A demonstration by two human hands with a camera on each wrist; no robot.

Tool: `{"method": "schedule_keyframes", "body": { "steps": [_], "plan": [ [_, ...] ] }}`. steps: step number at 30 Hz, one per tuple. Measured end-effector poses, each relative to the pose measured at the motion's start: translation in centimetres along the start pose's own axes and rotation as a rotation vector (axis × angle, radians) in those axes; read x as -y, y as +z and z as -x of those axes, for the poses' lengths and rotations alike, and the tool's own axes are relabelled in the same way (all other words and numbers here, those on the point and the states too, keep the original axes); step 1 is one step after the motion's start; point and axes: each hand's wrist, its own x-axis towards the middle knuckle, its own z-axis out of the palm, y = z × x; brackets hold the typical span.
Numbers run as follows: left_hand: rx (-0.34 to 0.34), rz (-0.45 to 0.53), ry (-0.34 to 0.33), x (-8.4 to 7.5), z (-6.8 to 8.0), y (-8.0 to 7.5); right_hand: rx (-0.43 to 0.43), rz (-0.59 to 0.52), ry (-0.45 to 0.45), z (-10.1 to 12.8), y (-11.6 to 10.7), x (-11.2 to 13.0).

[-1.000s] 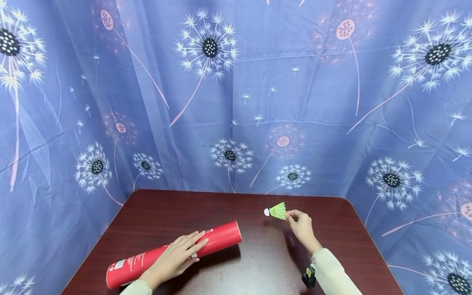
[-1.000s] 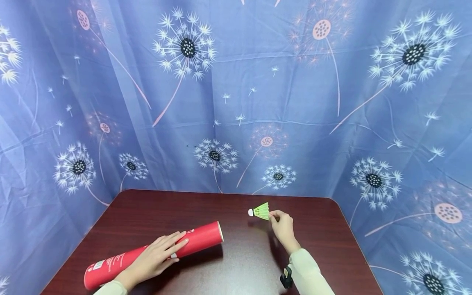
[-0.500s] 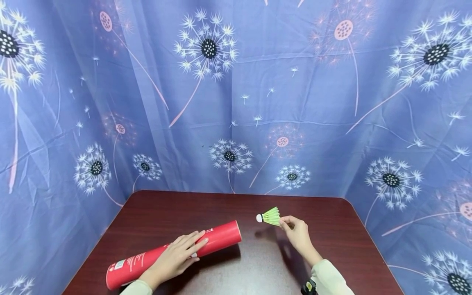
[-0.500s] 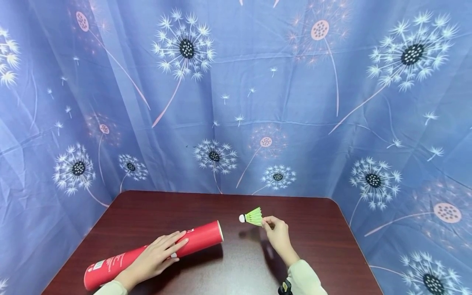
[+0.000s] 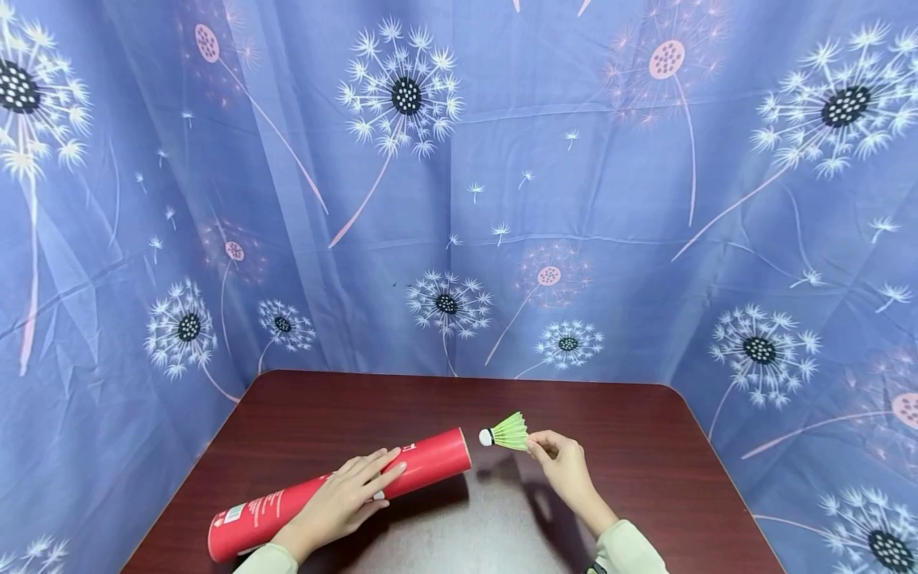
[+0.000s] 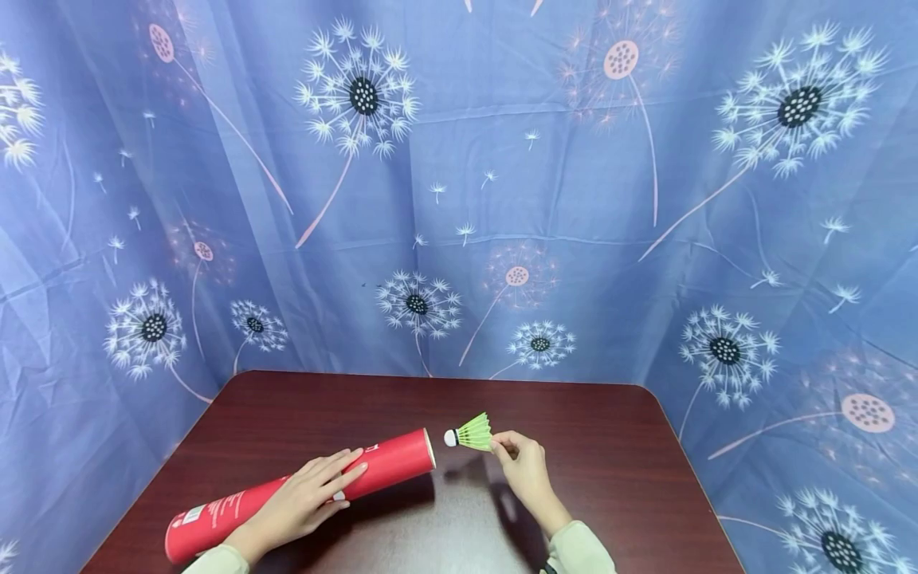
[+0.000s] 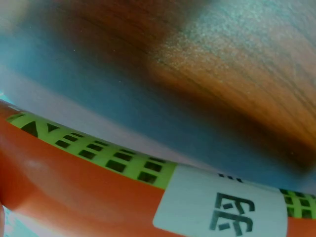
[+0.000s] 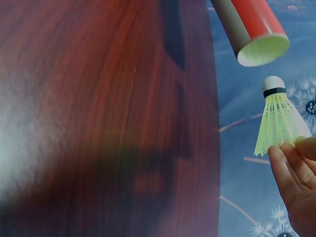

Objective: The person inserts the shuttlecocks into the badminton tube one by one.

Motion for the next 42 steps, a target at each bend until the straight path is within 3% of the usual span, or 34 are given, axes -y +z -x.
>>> {"method": "schedule_keyframes", "body": {
  "steps": [14,24,32,42],
  "plan": [
    [-0.007,0.006,0.011,0.0,-0.3,0.1,0.046,-0.045,-0.076,1.1,2.5,1.2],
    [-0.006,-0.007,0.03,-0.3,-0.6,0.1,0.106,-0.106,0.009,1.3,3.9,2.3],
    [0.001,-0.004,0.023,-0.4,-0.7,0.0,0.118,-0.092,-0.008,1.4,4.5,2.7],
    [-0.007,-0.01,0.013,-0.6,-0.6,0.0,0.041,-0.086,-0.063,2.1,5.4,2.3]
  ]
}}
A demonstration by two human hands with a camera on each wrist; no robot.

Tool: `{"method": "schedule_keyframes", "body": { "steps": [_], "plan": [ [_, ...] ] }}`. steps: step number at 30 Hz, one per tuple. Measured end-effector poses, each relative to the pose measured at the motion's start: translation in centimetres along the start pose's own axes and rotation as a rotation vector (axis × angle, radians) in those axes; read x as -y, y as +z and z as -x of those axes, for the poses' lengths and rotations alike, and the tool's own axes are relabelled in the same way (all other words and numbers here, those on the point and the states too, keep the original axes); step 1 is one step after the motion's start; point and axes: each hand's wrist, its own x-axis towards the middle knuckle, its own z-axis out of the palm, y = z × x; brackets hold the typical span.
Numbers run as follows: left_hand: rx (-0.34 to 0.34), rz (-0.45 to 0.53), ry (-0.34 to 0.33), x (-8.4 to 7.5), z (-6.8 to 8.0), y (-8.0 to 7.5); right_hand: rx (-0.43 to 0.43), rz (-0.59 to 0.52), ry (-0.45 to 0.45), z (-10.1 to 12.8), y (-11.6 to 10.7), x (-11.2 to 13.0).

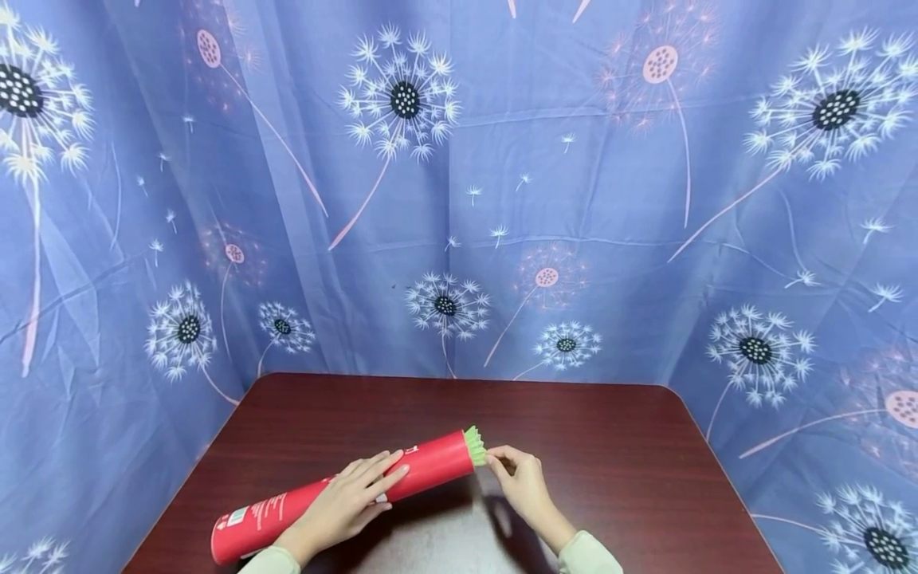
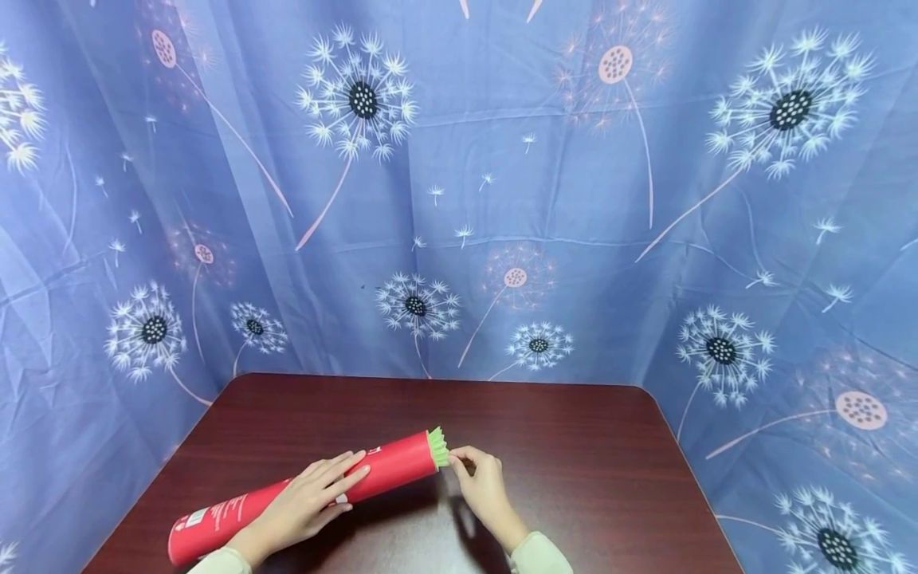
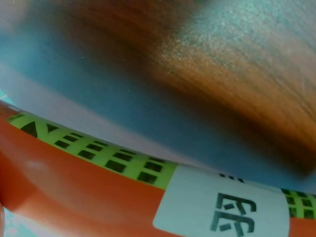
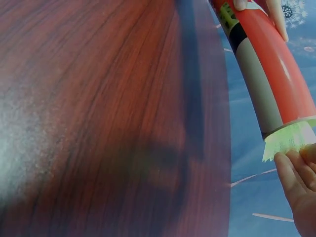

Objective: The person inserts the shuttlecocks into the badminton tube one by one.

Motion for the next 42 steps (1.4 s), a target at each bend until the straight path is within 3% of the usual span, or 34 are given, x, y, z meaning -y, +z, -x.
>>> {"method": "schedule_keyframes", "body": {
  "steps": [27,33,39,42],
  "plan": [
    [0.007,-0.003,-0.016,0.0,0.0,0.3,0.054,-0.03,0.055,-0.1,1.0,0.7],
    [-0.01,-0.001,-0.01,0.0,-0.2,0.2,0.057,0.005,0.01,-0.1,1.1,0.7],
    [-0.009,0.002,-0.006,0.1,-0.2,0.1,0.038,0.08,-0.123,-0.3,1.3,0.6],
    [-0.007,0.006,-0.007,0.2,-0.3,0.1,0.036,0.095,-0.147,-0.4,1.3,0.6]
  ]
}}
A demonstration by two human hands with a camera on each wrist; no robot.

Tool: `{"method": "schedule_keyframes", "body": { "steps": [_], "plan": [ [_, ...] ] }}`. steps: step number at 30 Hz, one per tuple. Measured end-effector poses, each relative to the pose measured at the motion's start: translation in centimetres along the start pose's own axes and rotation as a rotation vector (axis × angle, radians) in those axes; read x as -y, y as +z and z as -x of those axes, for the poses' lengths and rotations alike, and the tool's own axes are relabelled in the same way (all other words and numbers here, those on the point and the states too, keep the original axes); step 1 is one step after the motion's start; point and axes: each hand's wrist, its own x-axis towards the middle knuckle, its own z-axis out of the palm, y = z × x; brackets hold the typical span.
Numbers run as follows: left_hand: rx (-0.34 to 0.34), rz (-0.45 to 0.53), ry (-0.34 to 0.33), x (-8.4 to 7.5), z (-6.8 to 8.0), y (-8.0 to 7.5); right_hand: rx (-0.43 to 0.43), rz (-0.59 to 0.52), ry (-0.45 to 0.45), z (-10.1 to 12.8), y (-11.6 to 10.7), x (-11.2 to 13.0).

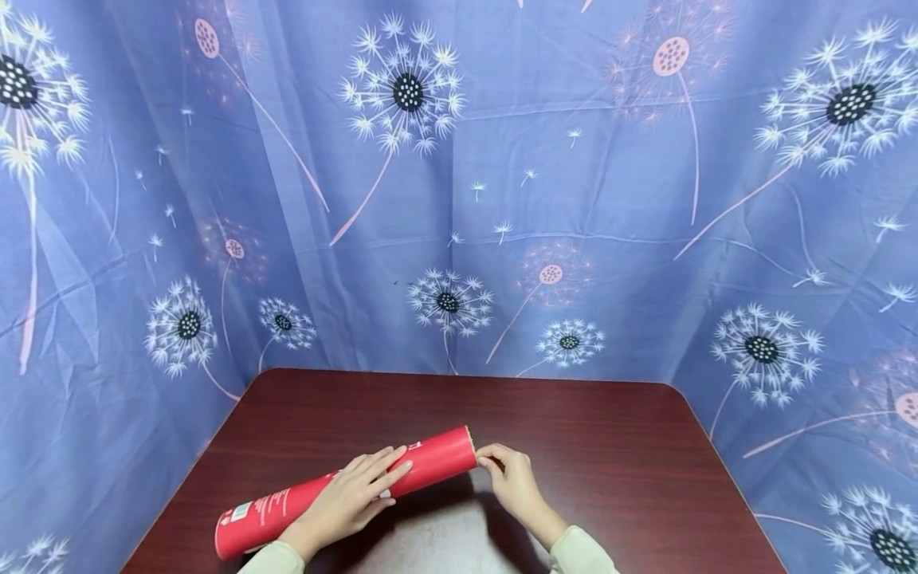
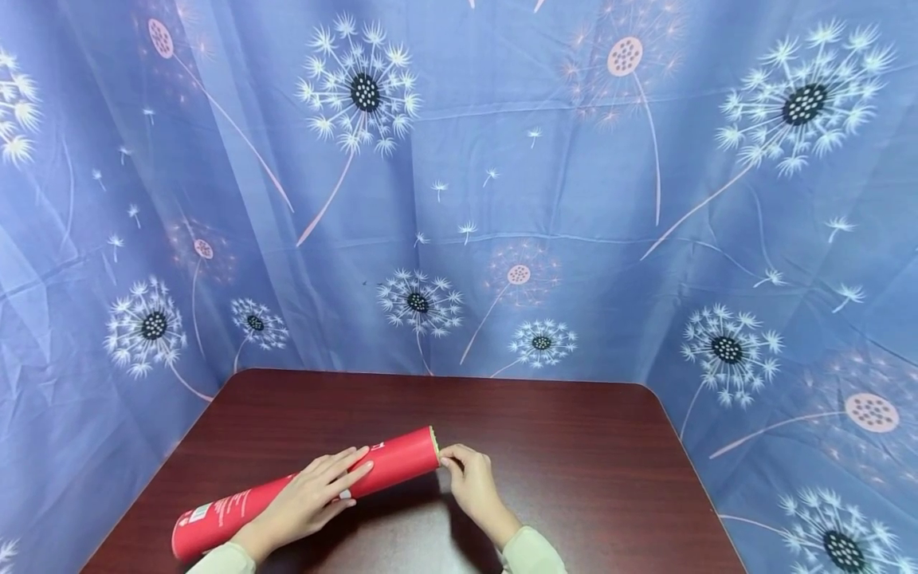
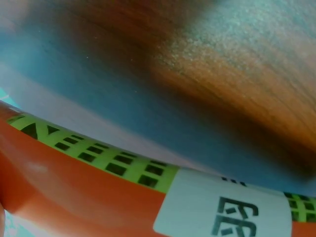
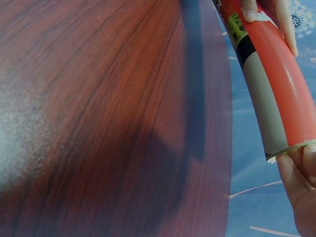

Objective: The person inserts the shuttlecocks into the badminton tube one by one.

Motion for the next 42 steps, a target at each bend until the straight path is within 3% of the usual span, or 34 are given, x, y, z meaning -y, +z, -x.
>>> {"method": "schedule_keyframes", "body": {
  "steps": [12,19,24,32,42],
  "plan": [
    [0.011,0.011,-0.008,0.0,-0.2,0.1,0.036,-0.008,0.042,0.2,-0.2,-0.1],
    [0.018,0.001,-0.013,-0.1,-0.6,0.3,-0.033,0.003,-0.006,0.4,-1.4,-0.8],
    [0.039,-0.011,-0.03,0.2,-0.8,0.1,-0.099,0.01,0.042,0.4,-3.1,-1.6],
    [0.055,-0.036,-0.111,2.3,-1.0,0.5,-0.128,0.065,0.142,1.3,-5.9,-2.3],
    [0.033,-0.079,-0.181,4.8,-0.3,2.6,-0.154,0.078,0.175,3.2,-7.5,-2.5]
  ]
}}
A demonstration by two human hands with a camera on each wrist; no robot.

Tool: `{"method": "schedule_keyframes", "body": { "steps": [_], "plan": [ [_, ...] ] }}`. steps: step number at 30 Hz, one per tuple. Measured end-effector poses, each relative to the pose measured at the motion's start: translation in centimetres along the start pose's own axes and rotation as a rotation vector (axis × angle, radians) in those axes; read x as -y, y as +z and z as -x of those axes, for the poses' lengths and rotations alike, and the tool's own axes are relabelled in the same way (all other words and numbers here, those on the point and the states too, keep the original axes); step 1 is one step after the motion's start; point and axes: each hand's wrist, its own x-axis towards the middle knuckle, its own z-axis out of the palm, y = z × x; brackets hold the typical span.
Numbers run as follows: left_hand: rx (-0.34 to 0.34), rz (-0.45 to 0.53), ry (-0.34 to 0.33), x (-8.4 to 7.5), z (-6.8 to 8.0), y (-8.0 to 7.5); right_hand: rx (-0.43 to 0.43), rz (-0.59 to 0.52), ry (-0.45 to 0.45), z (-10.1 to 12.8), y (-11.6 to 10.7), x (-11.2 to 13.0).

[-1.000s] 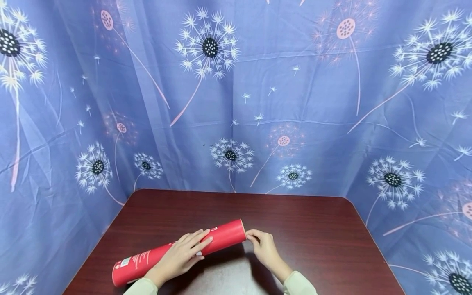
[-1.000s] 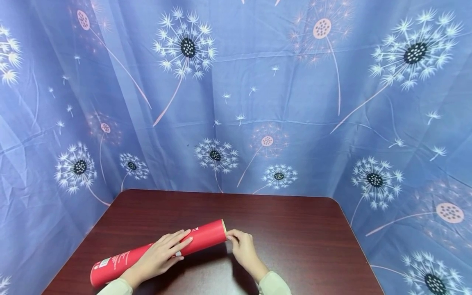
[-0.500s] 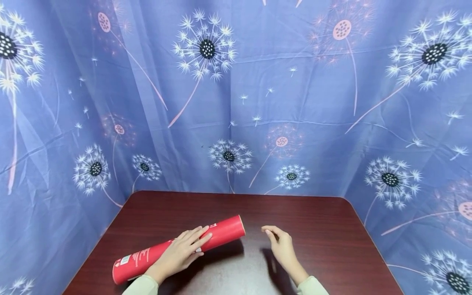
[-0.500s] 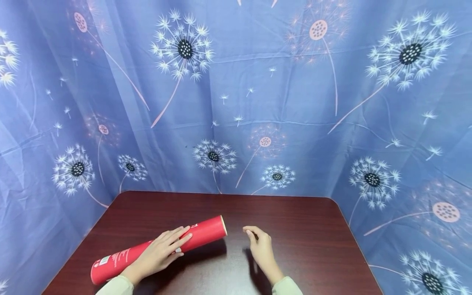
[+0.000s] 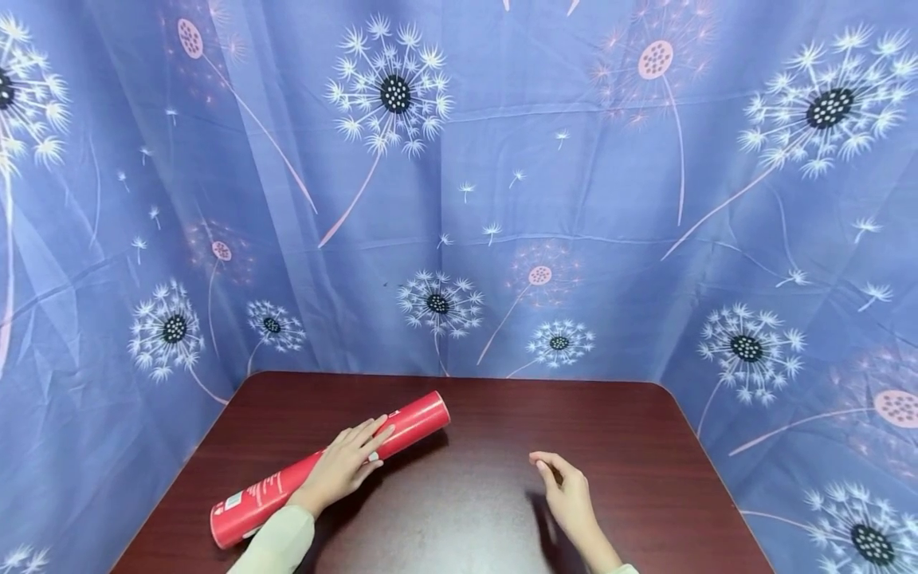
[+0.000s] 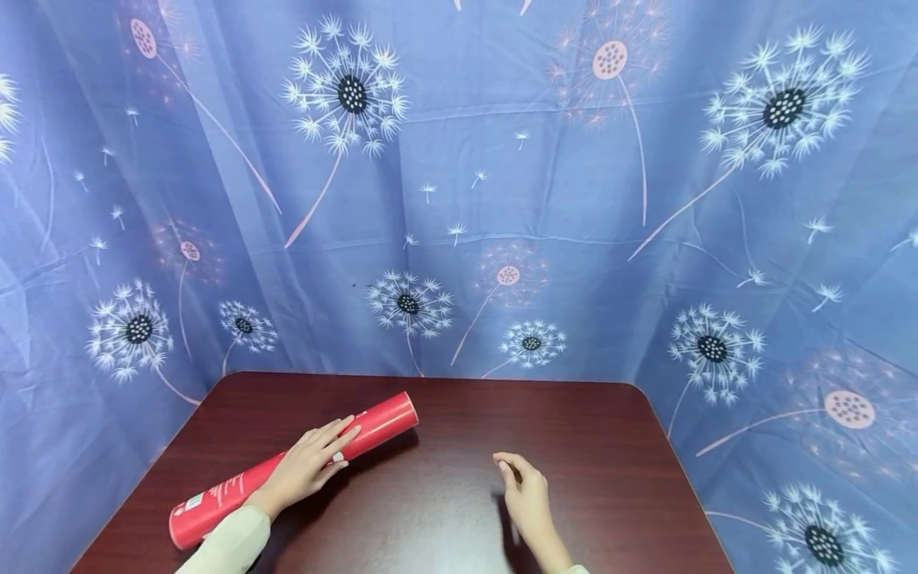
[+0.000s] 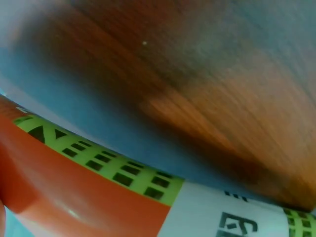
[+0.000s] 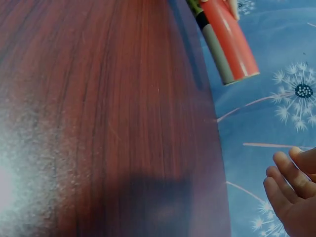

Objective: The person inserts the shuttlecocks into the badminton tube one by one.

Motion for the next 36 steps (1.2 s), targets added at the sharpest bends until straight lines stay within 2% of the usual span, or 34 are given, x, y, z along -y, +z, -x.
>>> {"method": "schedule_keyframes", "body": {
  "steps": [10,17,21,26,30,33,36],
  "plan": [
    [0.106,0.007,-0.07,0.2,0.9,0.7,0.012,0.004,0.048,0.6,-0.3,-0.1],
    [0.133,-0.018,-0.088,0.3,1.2,0.6,0.018,-0.008,0.055,0.3,0.0,-0.2],
    [0.156,-0.058,-0.106,-0.2,1.4,0.7,0.029,0.02,0.045,0.3,-0.4,-0.3],
    [0.16,-0.094,-0.147,-1.2,1.7,0.9,0.004,0.152,-0.063,0.4,-0.6,-0.8],
    [0.153,-0.114,-0.184,-1.8,1.2,1.1,-0.026,0.269,-0.14,0.1,-1.1,-1.3],
    [0.15,-0.14,-0.215,-2.6,0.7,1.0,-0.011,0.31,-0.151,-0.3,-1.8,-1.4],
    [0.139,-0.172,-0.258,-3.8,0.0,0.6,0.036,0.34,-0.122,-0.8,-2.7,-1.1]
  ]
}}
